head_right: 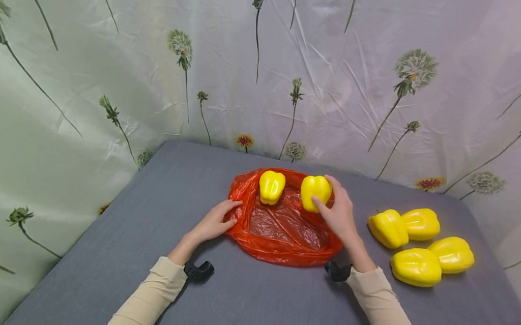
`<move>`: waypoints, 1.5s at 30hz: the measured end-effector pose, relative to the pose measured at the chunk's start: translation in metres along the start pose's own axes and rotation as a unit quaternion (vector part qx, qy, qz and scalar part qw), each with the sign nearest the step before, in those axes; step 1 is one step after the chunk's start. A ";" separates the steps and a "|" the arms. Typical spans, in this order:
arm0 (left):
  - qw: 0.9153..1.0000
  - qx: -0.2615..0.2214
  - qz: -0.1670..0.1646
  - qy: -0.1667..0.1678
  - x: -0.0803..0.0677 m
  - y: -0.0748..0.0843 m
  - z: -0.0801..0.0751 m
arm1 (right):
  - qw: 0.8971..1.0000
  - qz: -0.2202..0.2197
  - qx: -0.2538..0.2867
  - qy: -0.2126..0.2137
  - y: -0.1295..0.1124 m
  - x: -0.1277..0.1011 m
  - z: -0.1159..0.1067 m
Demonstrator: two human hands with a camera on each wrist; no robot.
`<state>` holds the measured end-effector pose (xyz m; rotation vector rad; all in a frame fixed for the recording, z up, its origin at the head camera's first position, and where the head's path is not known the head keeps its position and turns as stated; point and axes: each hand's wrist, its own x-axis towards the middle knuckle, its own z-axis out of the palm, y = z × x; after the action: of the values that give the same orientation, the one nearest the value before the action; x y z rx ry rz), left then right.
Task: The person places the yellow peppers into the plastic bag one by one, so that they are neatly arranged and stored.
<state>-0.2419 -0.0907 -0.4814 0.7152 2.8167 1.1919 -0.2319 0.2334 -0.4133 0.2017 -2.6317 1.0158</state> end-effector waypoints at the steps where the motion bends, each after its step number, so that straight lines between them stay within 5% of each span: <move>1: 1.000 0.000 0.000 -0.001 0.000 0.000 0.000 | 1.000 0.003 0.001 -0.003 0.000 0.000 0.001; 25: 1.000 -0.001 0.001 -0.005 -0.001 -0.001 0.000 | 0.991 0.082 0.063 -0.085 0.000 0.010 0.022; 45: 1.000 0.005 0.002 0.001 0.000 -0.001 0.000 | 0.982 0.107 0.084 -0.131 0.005 0.017 0.037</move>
<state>-0.2422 -0.0912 -0.4817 0.7219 2.8266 1.1808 -0.2582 0.2117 -0.4368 0.0962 -2.8493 1.3711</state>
